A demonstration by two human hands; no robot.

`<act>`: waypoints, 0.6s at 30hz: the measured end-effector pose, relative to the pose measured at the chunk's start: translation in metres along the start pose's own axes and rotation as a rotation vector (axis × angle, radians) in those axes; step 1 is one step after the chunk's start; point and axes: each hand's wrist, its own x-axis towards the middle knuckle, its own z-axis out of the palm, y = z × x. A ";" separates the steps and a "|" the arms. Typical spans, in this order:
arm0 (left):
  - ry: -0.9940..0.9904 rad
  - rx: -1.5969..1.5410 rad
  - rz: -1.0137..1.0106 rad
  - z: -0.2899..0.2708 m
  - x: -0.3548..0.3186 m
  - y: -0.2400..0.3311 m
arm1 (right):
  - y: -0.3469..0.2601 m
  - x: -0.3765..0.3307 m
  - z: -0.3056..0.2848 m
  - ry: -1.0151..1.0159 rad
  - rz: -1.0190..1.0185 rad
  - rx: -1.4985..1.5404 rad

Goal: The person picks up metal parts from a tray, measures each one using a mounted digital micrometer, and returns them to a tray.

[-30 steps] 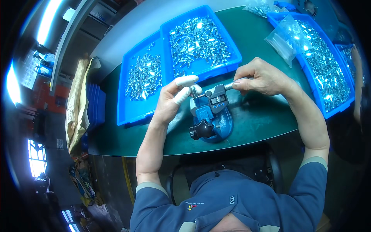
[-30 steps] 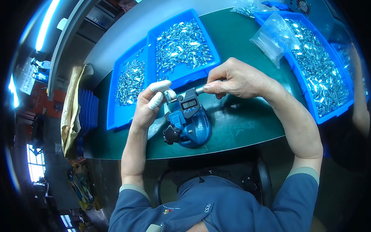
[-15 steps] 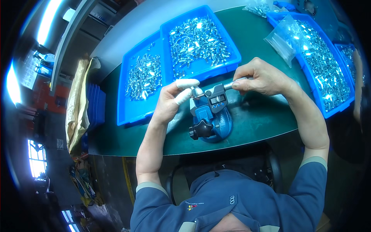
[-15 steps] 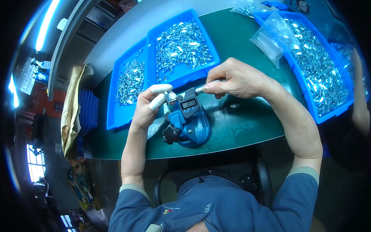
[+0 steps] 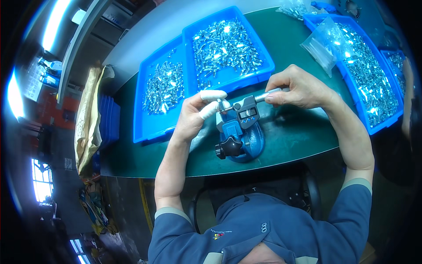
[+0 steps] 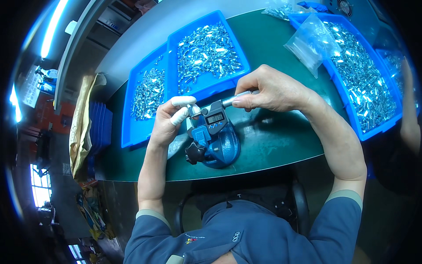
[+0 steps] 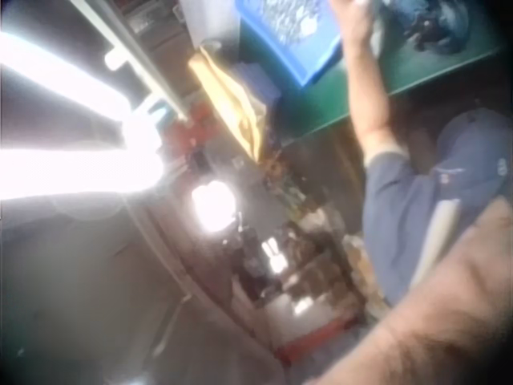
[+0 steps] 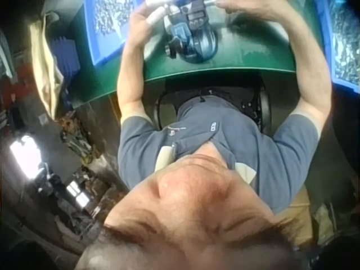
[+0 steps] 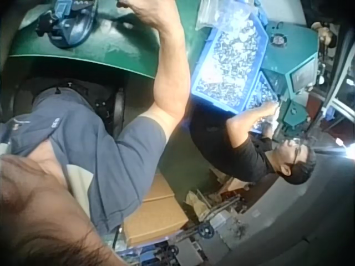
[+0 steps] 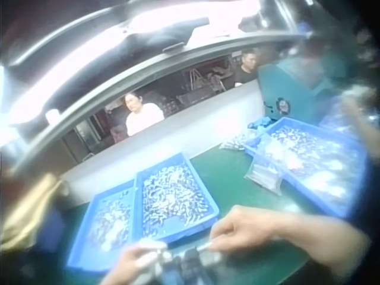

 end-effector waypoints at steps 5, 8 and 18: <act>0.036 -0.001 0.022 0.000 0.001 -0.001 | -0.001 0.001 -0.002 0.001 -0.028 -0.011; 0.167 0.102 0.037 -0.010 0.002 0.008 | 0.001 0.001 -0.001 0.024 -0.057 -0.018; 0.465 1.127 0.185 -0.061 0.020 0.022 | -0.001 0.000 -0.001 0.016 -0.048 0.002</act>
